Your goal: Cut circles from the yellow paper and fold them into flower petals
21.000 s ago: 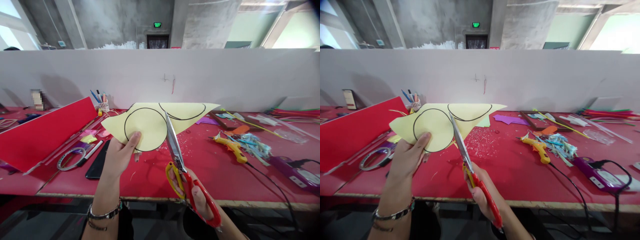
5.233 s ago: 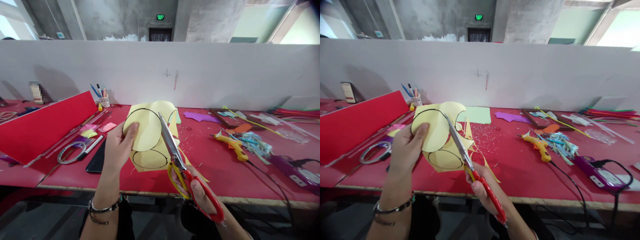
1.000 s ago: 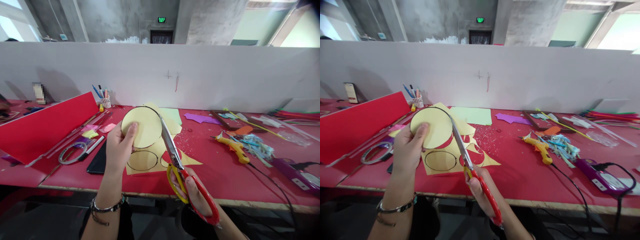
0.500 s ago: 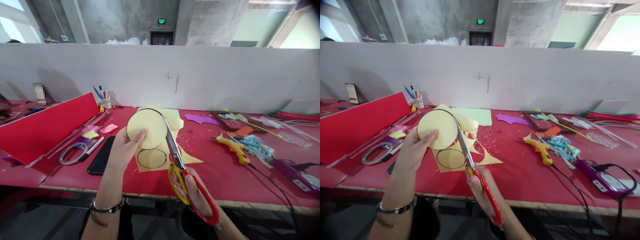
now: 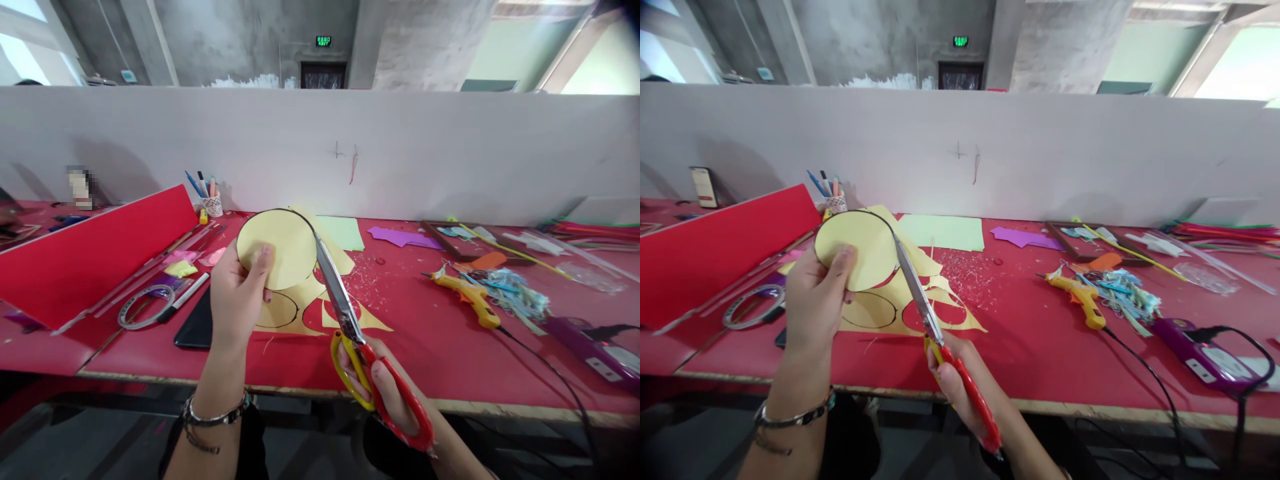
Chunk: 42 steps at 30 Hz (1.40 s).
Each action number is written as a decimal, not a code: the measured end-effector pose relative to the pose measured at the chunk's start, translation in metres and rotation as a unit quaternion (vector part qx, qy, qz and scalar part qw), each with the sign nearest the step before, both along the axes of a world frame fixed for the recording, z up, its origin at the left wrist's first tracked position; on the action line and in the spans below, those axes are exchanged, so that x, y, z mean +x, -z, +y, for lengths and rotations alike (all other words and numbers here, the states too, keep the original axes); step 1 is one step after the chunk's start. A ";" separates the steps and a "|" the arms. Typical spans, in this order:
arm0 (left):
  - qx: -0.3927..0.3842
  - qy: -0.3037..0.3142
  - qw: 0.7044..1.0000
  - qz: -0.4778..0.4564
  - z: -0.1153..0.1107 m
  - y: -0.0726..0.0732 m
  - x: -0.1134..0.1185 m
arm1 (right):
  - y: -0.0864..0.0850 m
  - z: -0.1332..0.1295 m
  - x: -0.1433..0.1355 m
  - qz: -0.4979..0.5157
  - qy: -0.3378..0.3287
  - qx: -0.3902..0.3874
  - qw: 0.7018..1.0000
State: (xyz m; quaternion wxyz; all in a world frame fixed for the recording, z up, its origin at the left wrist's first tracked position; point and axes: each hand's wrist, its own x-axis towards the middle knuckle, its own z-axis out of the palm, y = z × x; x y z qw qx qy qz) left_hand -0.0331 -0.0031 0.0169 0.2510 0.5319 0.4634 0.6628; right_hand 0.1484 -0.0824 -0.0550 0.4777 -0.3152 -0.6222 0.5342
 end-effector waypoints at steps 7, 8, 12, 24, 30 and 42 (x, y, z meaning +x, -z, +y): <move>-0.012 -0.005 1.000 0.028 -0.003 -0.001 0.000 | 0.002 0.002 0.004 -0.004 -0.039 0.017 0.999; -0.014 -0.004 0.999 0.035 -0.003 -0.001 -0.001 | 0.003 0.002 0.005 -0.011 -0.033 0.025 0.999; -0.028 0.010 0.998 0.056 -0.005 -0.003 -0.001 | 0.003 0.003 0.007 -0.023 -0.021 0.041 0.999; -0.076 0.042 0.996 -0.026 -0.004 -0.008 0.002 | 0.002 0.003 0.015 -0.085 0.005 0.035 0.996; -0.072 0.068 0.994 -0.037 0.003 0.001 -0.004 | 0.009 0.004 0.018 -0.091 0.022 0.057 0.994; -0.063 0.106 0.992 -0.026 0.004 0.002 -0.005 | 0.006 0.005 0.016 -0.089 0.005 0.056 0.994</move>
